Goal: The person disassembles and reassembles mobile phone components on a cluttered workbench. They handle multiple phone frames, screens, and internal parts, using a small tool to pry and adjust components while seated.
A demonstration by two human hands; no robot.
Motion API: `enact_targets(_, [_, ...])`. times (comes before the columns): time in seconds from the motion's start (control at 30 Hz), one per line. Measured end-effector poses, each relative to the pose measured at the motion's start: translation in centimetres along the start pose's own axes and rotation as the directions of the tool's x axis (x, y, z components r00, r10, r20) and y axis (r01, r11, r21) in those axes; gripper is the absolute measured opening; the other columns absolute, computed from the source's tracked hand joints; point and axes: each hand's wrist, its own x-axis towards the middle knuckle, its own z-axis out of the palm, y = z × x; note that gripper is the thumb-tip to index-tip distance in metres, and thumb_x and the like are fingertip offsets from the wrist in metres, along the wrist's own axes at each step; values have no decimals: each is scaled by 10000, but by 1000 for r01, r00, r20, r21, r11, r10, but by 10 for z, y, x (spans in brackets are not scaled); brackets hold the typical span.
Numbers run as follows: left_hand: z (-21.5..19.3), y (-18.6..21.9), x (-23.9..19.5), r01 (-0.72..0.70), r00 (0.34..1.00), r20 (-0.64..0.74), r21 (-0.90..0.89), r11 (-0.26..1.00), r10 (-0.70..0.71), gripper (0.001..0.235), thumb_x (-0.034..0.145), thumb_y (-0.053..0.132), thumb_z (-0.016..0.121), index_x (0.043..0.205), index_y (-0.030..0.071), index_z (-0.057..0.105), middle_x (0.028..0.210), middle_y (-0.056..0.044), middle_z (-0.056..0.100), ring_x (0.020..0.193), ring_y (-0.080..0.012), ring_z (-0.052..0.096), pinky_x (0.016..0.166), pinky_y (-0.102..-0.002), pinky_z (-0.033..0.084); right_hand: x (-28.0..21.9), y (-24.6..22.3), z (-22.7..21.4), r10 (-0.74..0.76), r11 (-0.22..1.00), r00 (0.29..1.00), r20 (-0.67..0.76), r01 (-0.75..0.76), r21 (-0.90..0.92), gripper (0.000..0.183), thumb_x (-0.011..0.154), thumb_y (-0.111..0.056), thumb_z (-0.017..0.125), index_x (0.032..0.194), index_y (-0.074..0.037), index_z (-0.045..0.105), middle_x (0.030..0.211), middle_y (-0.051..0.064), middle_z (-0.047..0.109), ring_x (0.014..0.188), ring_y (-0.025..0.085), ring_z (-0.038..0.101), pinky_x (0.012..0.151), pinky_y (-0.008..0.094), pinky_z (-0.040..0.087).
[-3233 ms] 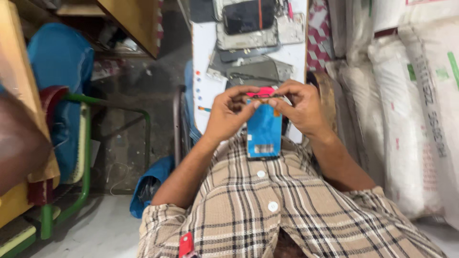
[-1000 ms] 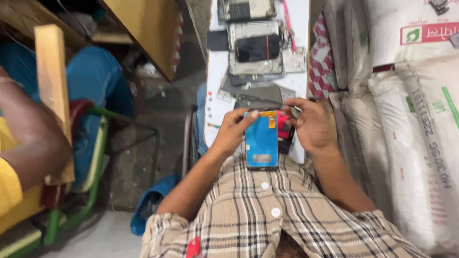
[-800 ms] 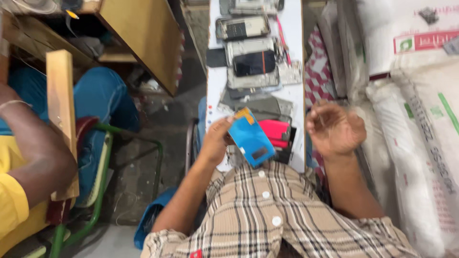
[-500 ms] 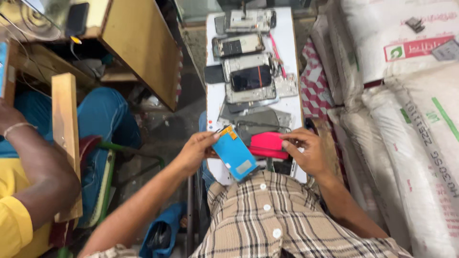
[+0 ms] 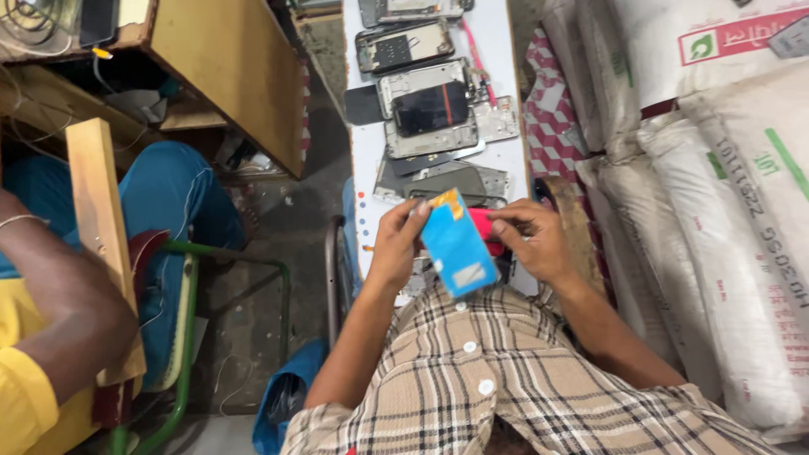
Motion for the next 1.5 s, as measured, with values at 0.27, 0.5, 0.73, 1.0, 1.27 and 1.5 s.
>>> enact_targets(0.27, [-27,14,-5,-88,989,-106,170,982,107,235,979,200,711,1125,16,719,848,23,651,704,-29,563,594,-195,440,-3,-11,9,-59,962,998,-8,55,-268,139,887,-100,768,1004,-25,783,883,69,719,683,96,643,595,219,496])
enact_targets(0.5, [-35,17,26,-76,986,-130,221,972,107,285,1027,253,661,1160,6,712,890,2,709,725,-45,610,612,-209,493,1,-27,-10,-237,897,971,-42,202,-394,183,932,-8,694,1098,-11,770,1007,115,722,839,156,694,688,246,559])
enact_targets(0.73, [-8,19,28,-134,988,113,330,935,102,286,1027,180,685,1242,-7,668,1016,-18,762,868,-59,661,716,-207,520,2,-5,-37,-147,887,981,-123,76,-455,189,933,78,636,1043,8,772,942,110,720,780,164,705,657,275,533])
enact_targets(1.0, [21,46,25,-150,982,90,907,394,167,559,865,240,817,1371,94,630,851,-149,681,655,-263,639,628,-368,512,4,4,-30,19,993,984,-176,-39,-111,296,1032,79,603,1318,10,576,1074,115,714,906,172,754,711,248,602])
enact_targets(1.27, [6,40,10,-316,888,210,925,213,408,547,851,301,867,1305,83,650,1283,-137,657,1099,-342,669,876,-419,552,23,24,-38,47,995,985,-165,-60,-79,353,1044,58,602,1384,9,521,1062,115,740,978,168,752,760,245,586])
enact_targets(1.5, [-15,46,-21,-291,883,76,862,414,462,424,849,174,852,1224,57,692,1252,-143,676,1123,-304,684,889,-380,572,163,82,-64,-93,993,973,-210,76,-86,127,1011,18,656,1137,30,640,990,45,695,847,150,741,671,255,610])
